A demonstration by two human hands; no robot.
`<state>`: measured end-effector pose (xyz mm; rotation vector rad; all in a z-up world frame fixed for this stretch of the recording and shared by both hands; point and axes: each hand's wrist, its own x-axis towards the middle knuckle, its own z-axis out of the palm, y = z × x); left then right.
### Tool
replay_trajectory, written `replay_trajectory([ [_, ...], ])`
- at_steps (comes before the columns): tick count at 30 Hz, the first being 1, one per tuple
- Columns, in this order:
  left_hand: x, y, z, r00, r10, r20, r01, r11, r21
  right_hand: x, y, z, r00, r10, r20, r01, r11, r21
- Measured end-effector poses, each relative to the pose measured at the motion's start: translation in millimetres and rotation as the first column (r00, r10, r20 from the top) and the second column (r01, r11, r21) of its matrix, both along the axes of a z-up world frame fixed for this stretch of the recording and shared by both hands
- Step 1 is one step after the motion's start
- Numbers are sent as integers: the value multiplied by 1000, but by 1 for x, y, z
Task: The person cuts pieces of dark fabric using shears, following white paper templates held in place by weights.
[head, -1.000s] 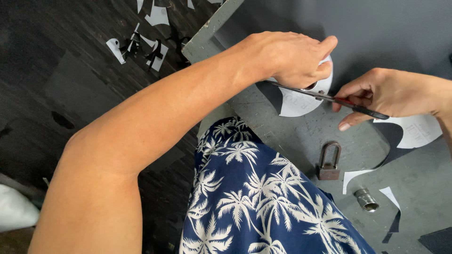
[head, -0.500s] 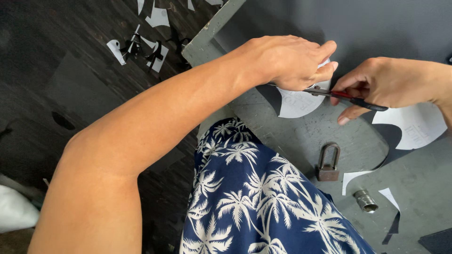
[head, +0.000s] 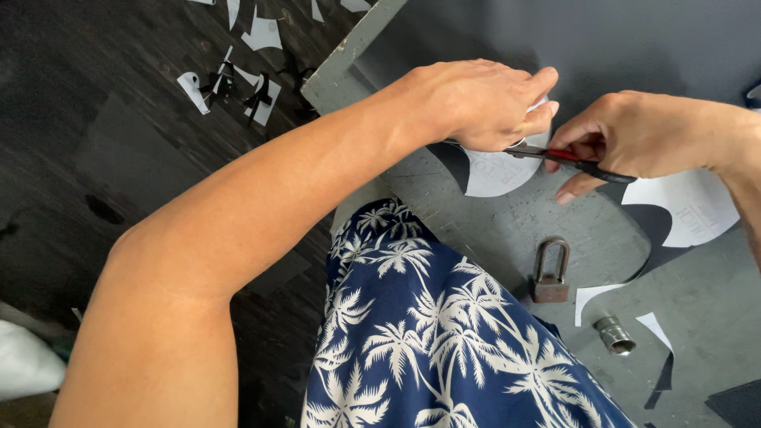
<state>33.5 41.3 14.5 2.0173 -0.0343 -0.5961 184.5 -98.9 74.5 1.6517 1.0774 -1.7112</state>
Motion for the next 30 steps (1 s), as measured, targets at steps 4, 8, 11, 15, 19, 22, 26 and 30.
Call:
replay_trajectory([
  [4,0,0,0,1000,5,14,-5,1000,-4,-6,-2,4,995,-95,-11,96,995,32],
  [8,1,4,10,999,-4,46,5,1000,-24,-18,-11,20,973,-200,-114,212,973,94],
  [11,-2,6,24,998,-4,-55,5,1000,13,-40,-34,40,966,-215,-144,219,976,15],
  [15,-17,4,35,869,138,475,-114,990,-78,-53,-101,60,896,-300,-327,370,911,179],
  [19,-25,-23,50,849,149,507,-228,969,97,-81,-186,67,735,-595,-326,677,671,302],
  [22,-23,-52,57,862,167,478,-302,927,220,-108,-237,68,513,-786,-345,856,435,280],
  [26,-23,-72,61,909,146,390,-295,886,357,-142,-276,69,255,-901,-351,949,164,269],
  [30,-24,-80,55,907,135,399,-303,866,397,-169,-290,67,130,-908,-399,961,15,278],
])
